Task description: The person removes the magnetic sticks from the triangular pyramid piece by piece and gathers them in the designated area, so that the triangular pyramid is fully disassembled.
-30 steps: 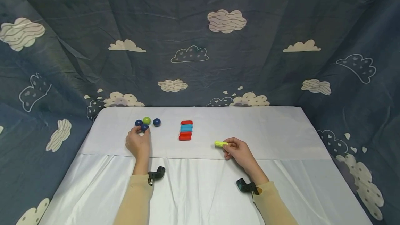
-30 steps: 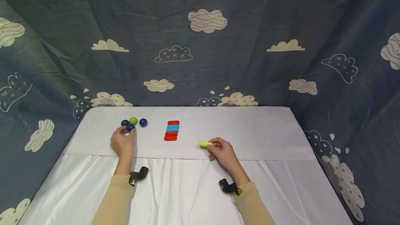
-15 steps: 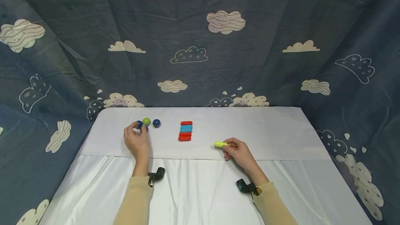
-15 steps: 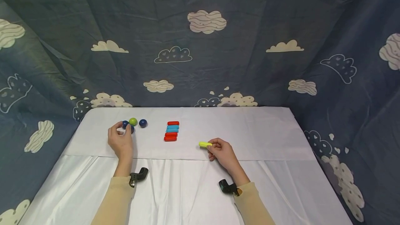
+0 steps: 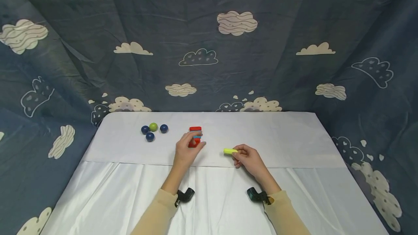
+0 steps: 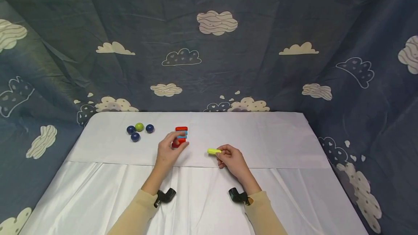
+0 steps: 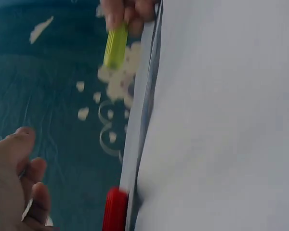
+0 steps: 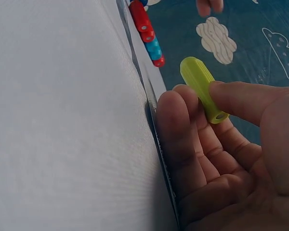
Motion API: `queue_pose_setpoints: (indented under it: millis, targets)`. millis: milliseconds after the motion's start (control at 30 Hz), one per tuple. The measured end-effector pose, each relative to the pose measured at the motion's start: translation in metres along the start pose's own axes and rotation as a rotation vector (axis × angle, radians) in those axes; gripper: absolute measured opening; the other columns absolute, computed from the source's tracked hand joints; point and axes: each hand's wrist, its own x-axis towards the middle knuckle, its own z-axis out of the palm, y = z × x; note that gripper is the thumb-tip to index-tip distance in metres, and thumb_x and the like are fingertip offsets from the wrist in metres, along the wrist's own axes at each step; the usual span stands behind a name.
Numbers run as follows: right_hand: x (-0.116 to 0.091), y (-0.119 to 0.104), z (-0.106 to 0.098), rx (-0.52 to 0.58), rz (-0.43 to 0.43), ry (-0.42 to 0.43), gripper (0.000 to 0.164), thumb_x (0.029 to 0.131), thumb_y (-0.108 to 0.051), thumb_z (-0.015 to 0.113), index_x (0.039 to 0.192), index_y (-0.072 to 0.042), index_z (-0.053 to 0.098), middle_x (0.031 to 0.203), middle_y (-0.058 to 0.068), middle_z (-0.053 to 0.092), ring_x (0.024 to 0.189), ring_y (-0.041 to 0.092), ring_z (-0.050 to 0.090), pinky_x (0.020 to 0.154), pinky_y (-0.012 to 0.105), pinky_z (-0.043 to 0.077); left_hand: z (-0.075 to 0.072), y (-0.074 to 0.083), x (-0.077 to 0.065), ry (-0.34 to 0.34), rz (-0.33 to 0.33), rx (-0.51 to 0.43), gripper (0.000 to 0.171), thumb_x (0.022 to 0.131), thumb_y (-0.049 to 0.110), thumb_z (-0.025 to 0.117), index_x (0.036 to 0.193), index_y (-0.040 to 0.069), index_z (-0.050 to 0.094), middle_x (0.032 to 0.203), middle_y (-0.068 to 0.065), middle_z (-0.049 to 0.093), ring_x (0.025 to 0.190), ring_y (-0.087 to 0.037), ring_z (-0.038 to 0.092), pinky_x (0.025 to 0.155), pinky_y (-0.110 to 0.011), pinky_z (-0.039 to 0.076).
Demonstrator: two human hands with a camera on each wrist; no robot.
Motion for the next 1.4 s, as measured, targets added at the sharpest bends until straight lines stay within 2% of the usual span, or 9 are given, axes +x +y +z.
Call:
queue_pose_setpoints:
  millis: [100,167,333,533,733,1000,1167,1400]
  targets:
    - [0.0,-0.001,0.001,-0.007,0.003,-0.004,0.025,0.101,-0.01,0.07,0.123,0.002,0.065,0.093,0.011,0.069,0.072,0.017,0.068,0.064,0.026,0.06,0.013,0.005,-0.007,-0.152,-0.013,0.0,0.037,0.089,0.015,0.087,0.123,0.01,0.076,0.114,-0.007,0.078,0.089,-0.028,0.063,0.076,-0.03,0.054]
    - [0.0,-0.001,0.002,-0.015,0.002,-0.007,0.025,0.101,-0.01,0.07,0.123,0.001,0.065,0.093,0.011,0.069,0.073,0.018,0.068,0.063,0.025,0.06,0.019,0.007,-0.011,-0.225,-0.034,-0.009,0.036,0.089,0.016,0.087,0.123,0.009,0.076,0.113,-0.005,0.078,0.088,-0.025,0.062,0.074,-0.03,0.053]
    - [-0.001,-0.001,0.007,-0.009,-0.008,-0.022,0.025,0.101,-0.01,0.071,0.123,0.0,0.066,0.093,0.012,0.069,0.072,0.018,0.068,0.062,0.026,0.06,0.026,0.01,-0.015,-0.317,-0.064,-0.006,0.034,0.091,0.018,0.085,0.123,0.009,0.076,0.114,-0.001,0.078,0.089,-0.021,0.061,0.075,-0.031,0.054]
    - [-0.005,-0.004,0.014,0.019,-0.067,-0.088,0.026,0.101,-0.011,0.071,0.123,0.002,0.065,0.096,0.015,0.069,0.072,0.017,0.067,0.063,0.027,0.061,0.029,0.009,-0.016,-0.352,-0.057,0.019,0.03,0.091,0.017,0.086,0.119,0.01,0.078,0.11,0.0,0.079,0.09,-0.019,0.061,0.077,-0.029,0.053]
    - [-0.008,-0.004,0.018,0.032,-0.087,-0.116,0.025,0.102,-0.009,0.07,0.123,0.003,0.064,0.097,0.015,0.069,0.072,0.016,0.067,0.063,0.028,0.061,0.03,0.009,-0.018,-0.359,-0.059,0.032,0.022,0.089,0.018,0.087,0.109,0.016,0.08,0.101,0.002,0.08,0.086,-0.014,0.061,0.077,-0.026,0.053]
    - [-0.008,-0.005,0.02,0.005,-0.096,-0.114,0.025,0.102,-0.009,0.07,0.123,0.002,0.066,0.095,0.015,0.069,0.07,0.017,0.067,0.061,0.028,0.06,0.027,0.011,-0.017,-0.366,-0.087,0.034,0.016,0.089,0.018,0.087,0.104,0.018,0.081,0.098,0.002,0.078,0.089,-0.015,0.064,0.08,-0.025,0.055]
    - [-0.009,-0.009,0.023,-0.054,-0.121,-0.099,0.022,0.1,-0.012,0.073,0.119,-0.002,0.069,0.092,0.013,0.07,0.067,0.017,0.065,0.059,0.027,0.059,0.019,0.016,-0.015,-0.367,-0.107,0.045,0.016,0.089,0.018,0.087,0.104,0.018,0.081,0.099,0.002,0.077,0.09,-0.014,0.064,0.082,-0.025,0.055]
    - [-0.008,-0.016,0.029,-0.146,-0.161,-0.052,0.018,0.096,-0.016,0.079,0.113,-0.01,0.076,0.083,0.005,0.069,0.059,0.013,0.055,0.054,0.023,0.047,0.005,0.018,-0.011,-0.383,-0.116,0.076,0.016,0.089,0.022,0.087,0.104,0.021,0.083,0.098,0.006,0.077,0.092,-0.012,0.064,0.082,-0.025,0.057]
